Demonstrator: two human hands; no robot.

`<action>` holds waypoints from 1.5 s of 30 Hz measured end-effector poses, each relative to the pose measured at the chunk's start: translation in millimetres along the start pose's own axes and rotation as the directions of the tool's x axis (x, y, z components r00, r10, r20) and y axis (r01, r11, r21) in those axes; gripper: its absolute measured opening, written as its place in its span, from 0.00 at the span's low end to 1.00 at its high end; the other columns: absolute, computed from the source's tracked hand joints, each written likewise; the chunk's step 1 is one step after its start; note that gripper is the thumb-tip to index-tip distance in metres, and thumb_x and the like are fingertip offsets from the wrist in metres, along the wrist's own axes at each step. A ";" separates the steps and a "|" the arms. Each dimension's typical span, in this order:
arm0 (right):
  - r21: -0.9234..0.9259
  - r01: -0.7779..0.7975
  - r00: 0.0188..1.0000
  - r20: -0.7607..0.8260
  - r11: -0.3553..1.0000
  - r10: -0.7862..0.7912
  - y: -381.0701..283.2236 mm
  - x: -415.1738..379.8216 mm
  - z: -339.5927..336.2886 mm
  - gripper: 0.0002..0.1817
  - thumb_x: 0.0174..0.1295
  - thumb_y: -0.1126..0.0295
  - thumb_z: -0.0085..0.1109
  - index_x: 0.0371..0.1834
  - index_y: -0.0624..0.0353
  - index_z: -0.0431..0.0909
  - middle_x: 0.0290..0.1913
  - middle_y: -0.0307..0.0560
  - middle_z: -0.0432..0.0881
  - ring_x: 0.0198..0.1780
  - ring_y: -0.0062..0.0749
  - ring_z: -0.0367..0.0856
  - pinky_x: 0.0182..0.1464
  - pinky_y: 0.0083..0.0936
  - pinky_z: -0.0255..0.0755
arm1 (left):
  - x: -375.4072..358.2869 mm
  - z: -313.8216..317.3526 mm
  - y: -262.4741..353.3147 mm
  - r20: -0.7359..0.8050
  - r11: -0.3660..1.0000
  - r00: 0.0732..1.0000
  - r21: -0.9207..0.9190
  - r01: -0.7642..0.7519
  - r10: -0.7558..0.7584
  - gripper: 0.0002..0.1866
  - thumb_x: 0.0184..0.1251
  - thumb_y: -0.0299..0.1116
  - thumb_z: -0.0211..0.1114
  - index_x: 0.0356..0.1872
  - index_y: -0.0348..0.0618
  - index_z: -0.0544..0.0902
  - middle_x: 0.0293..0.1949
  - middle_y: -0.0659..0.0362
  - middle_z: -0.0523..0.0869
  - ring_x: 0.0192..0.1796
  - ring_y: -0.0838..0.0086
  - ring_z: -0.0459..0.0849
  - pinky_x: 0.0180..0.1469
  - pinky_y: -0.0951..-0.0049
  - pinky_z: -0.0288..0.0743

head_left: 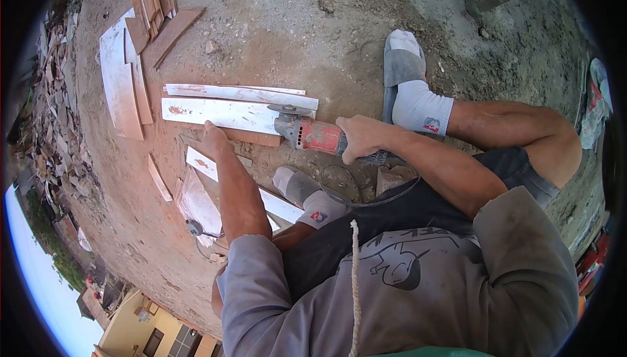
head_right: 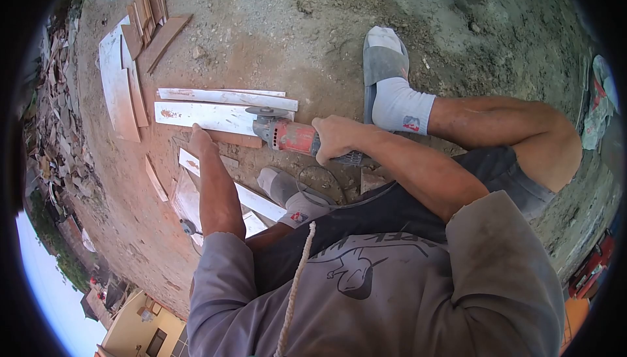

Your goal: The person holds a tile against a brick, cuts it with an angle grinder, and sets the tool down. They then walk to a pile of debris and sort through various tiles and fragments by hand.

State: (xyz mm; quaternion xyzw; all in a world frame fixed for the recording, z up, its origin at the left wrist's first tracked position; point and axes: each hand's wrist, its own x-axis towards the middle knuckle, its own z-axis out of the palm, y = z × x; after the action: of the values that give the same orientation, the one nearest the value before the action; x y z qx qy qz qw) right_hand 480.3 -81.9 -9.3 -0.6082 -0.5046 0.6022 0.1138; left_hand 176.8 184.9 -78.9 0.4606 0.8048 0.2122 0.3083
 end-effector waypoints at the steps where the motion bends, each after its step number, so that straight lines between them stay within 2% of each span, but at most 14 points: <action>1: 0.009 0.011 1.000 -0.012 1.000 -0.011 1.1 2.2 2.9 0.36 0.34 0.60 0.70 0.47 0.73 0.71 0.37 0.70 0.82 0.43 0.61 0.82 0.45 0.44 0.75 | 0.8 -0.3 -2.1 -0.003 1.000 1.000 0.003 0.003 -0.003 0.31 0.76 0.45 0.52 0.59 0.18 0.73 0.58 0.44 0.80 0.58 0.61 0.80 0.61 0.68 0.72; 3: 0.013 0.003 1.000 -0.002 1.000 -0.003 0.9 -1.4 2.4 0.36 0.34 0.60 0.70 0.47 0.72 0.71 0.38 0.70 0.82 0.43 0.61 0.82 0.45 0.43 0.75 | -13.4 0.7 10.5 -0.041 0.995 0.997 -0.074 0.061 -0.065 0.31 0.76 0.46 0.52 0.58 0.19 0.74 0.58 0.43 0.80 0.60 0.59 0.78 0.64 0.67 0.69; 10: -0.004 -0.030 0.999 0.009 1.000 0.030 5.3 -14.2 1.0 0.36 0.34 0.59 0.71 0.47 0.71 0.71 0.38 0.70 0.81 0.43 0.61 0.82 0.46 0.43 0.75 | -30.5 -4.4 29.1 -0.012 0.995 0.998 0.073 0.066 -0.065 0.30 0.77 0.45 0.47 0.63 0.23 0.71 0.64 0.43 0.75 0.65 0.56 0.74 0.68 0.63 0.65; 16: 0.008 -0.017 1.000 0.011 1.000 0.016 1.3 -1.5 3.3 0.37 0.34 0.59 0.71 0.47 0.71 0.71 0.39 0.70 0.82 0.44 0.60 0.82 0.46 0.43 0.76 | -52.5 -10.2 47.8 0.010 0.994 0.997 0.073 0.077 -0.078 0.30 0.78 0.45 0.46 0.64 0.24 0.70 0.66 0.43 0.74 0.67 0.55 0.73 0.69 0.62 0.64; 19: 0.013 -0.036 0.999 0.016 0.999 0.036 3.5 -6.8 1.4 0.37 0.33 0.58 0.71 0.47 0.71 0.71 0.39 0.70 0.82 0.44 0.60 0.82 0.47 0.42 0.76 | -41.7 -7.5 37.8 -0.005 0.993 0.996 0.075 0.087 -0.087 0.30 0.78 0.45 0.46 0.65 0.24 0.70 0.66 0.43 0.74 0.67 0.55 0.73 0.69 0.63 0.63; 21: 0.005 -0.035 0.999 0.017 0.999 0.035 5.7 -10.1 0.3 0.37 0.33 0.58 0.71 0.47 0.71 0.71 0.39 0.70 0.82 0.44 0.60 0.82 0.47 0.42 0.76 | -16.5 -2.6 19.2 -0.027 0.996 0.996 0.031 0.085 -0.084 0.32 0.75 0.47 0.52 0.60 0.21 0.73 0.61 0.42 0.78 0.62 0.56 0.77 0.65 0.66 0.67; 25: 0.004 -0.021 1.000 0.006 1.000 0.021 5.6 -9.8 1.2 0.37 0.34 0.58 0.71 0.47 0.71 0.72 0.39 0.70 0.82 0.44 0.59 0.82 0.47 0.42 0.75 | -7.5 0.0 6.0 -0.020 0.999 0.999 0.009 0.038 -0.038 0.30 0.78 0.45 0.47 0.65 0.24 0.70 0.65 0.43 0.74 0.67 0.56 0.73 0.69 0.64 0.63; 27: 0.012 -0.021 1.000 0.006 1.000 0.021 3.8 -7.9 0.7 0.36 0.34 0.58 0.71 0.46 0.72 0.72 0.39 0.70 0.82 0.44 0.60 0.82 0.47 0.42 0.75 | -15.5 -2.5 17.5 -0.052 0.994 0.997 0.087 0.059 -0.054 0.32 0.75 0.47 0.51 0.60 0.21 0.74 0.61 0.42 0.79 0.61 0.57 0.78 0.65 0.67 0.68; 31: -0.001 -0.020 1.000 0.005 1.000 0.020 7.1 -7.9 2.4 0.36 0.34 0.59 0.71 0.46 0.72 0.71 0.39 0.70 0.82 0.44 0.60 0.82 0.47 0.42 0.75 | -35.2 -6.3 31.6 -0.027 0.990 0.999 0.133 0.040 -0.037 0.30 0.78 0.45 0.47 0.63 0.22 0.70 0.65 0.42 0.75 0.66 0.56 0.74 0.69 0.64 0.64; 33: 0.000 -0.033 0.999 0.012 0.999 0.033 8.5 -11.4 0.9 0.37 0.34 0.59 0.71 0.47 0.72 0.71 0.38 0.70 0.82 0.44 0.60 0.82 0.47 0.42 0.75 | -28.1 -3.0 26.3 -0.028 0.997 0.997 0.017 0.079 -0.079 0.32 0.75 0.48 0.50 0.60 0.21 0.74 0.61 0.42 0.78 0.62 0.56 0.77 0.65 0.65 0.67; 38: -0.006 -0.057 0.998 0.034 0.998 0.058 -0.3 -17.0 -6.8 0.37 0.33 0.59 0.70 0.47 0.74 0.73 0.42 0.71 0.82 0.47 0.59 0.82 0.48 0.41 0.76 | -36.1 -2.8 28.4 -0.010 1.000 1.000 -0.026 0.007 -0.008 0.31 0.77 0.45 0.47 0.58 0.19 0.74 0.57 0.37 0.79 0.58 0.52 0.80 0.60 0.62 0.72; 41: -0.009 -0.034 0.999 -0.001 0.999 0.034 -3.8 -19.9 -16.6 0.38 0.32 0.58 0.71 0.47 0.74 0.73 0.42 0.71 0.82 0.47 0.59 0.82 0.49 0.41 0.76 | -44.9 4.1 25.2 -0.021 0.996 1.000 -0.087 -0.015 0.013 0.31 0.76 0.46 0.49 0.56 0.17 0.73 0.54 0.35 0.80 0.56 0.51 0.81 0.56 0.61 0.75; 43: -0.069 0.051 0.973 -0.220 0.996 -0.065 0.9 -15.9 -26.5 0.37 0.33 0.58 0.72 0.49 0.67 0.74 0.39 0.61 0.83 0.41 0.54 0.83 0.46 0.38 0.76 | -42.1 12.8 21.8 -0.036 0.993 0.999 -0.116 -0.010 0.005 0.31 0.75 0.46 0.51 0.56 0.17 0.72 0.53 0.35 0.80 0.55 0.51 0.81 0.55 0.60 0.75; 45: -0.035 0.054 0.968 -0.243 0.998 -0.061 -6.8 -19.7 -52.9 0.36 0.34 0.59 0.72 0.49 0.66 0.74 0.38 0.56 0.82 0.40 0.47 0.82 0.46 0.36 0.75 | -45.9 19.3 22.2 -0.117 0.994 0.993 -0.109 -0.001 -0.012 0.32 0.72 0.45 0.57 0.59 0.18 0.67 0.52 0.35 0.79 0.54 0.49 0.81 0.54 0.58 0.76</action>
State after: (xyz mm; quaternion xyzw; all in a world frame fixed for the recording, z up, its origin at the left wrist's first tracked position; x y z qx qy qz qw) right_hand 526.5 -68.7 21.2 -0.6641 -0.5125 0.5123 0.1837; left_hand 221.4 156.7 -65.1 0.4275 0.8101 0.2817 0.2857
